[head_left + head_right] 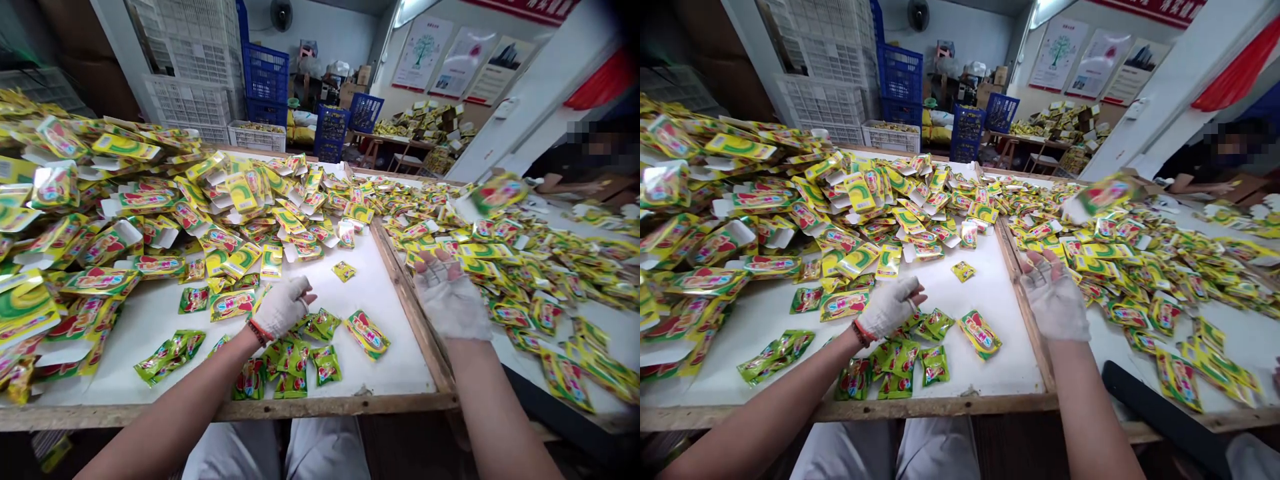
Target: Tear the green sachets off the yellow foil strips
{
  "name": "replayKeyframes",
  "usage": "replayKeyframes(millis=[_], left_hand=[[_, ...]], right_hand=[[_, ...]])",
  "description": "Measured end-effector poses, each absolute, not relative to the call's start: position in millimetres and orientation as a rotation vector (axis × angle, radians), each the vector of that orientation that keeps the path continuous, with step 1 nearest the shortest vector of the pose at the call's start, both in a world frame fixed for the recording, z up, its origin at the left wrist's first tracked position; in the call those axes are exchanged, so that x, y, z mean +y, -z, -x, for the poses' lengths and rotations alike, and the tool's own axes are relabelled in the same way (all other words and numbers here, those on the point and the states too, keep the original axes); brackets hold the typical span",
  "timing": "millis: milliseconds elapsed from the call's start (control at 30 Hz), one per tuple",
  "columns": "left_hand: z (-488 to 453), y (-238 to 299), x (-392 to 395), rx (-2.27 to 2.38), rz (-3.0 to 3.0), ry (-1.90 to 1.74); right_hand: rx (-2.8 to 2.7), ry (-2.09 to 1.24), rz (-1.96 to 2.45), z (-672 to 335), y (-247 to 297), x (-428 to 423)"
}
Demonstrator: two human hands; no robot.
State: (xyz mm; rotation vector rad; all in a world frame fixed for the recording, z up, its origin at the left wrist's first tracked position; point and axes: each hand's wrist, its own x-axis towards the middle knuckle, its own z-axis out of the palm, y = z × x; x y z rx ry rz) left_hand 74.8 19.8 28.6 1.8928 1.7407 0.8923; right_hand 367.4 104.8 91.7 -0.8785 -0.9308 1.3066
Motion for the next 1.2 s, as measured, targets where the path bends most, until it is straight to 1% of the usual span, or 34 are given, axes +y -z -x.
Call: replayKeyframes(millis=[67,133,267,467,600,767,833,933,1000,1100,1200], left_hand=[[-91,-30,15,1.818,-2.083,-0.695],[-108,-33,13,1.911,-2.203,-0.531],[-134,-42,19,1.953,-2.320,-0.354],[-142,-48,38,1.961,-2.128,-0.137],[-137,-42,38,1.890,-2.078,-0.110],[-119,-33,32,1.825,-2.017,-0.244],[-108,-30,33,1.813,-1.845,-0.465],[-92,-25,36,1.784,-1.463,-0.947],[-83,-23,39,1.720,-1.320,-1.131],[-76,-20,41,1.503,-1.175,-1.207],[-73,-19,42,1.276,-1.033,-1.228]], right_hand=[[-1.010,-1.294,1.001,-379,-82,99],[-1.238,-1.248,1.248,-374,-63,95],[-1.703,-0.990,1.580,-335,-28,116],[-1.850,-0.775,1.769,-285,-16,182],[-1.916,-0.815,1.766,-275,-9,197],[-1.846,-1.001,1.643,-284,-8,187],[-1.787,-1.128,1.546,-285,-13,176],[-1.718,-1.301,1.352,-277,-21,152],[-1.693,-1.400,1.224,-267,-24,136],[-1.673,-1.508,1.078,-250,-24,117],[-1.642,-1.485,1.039,-240,-22,110]])
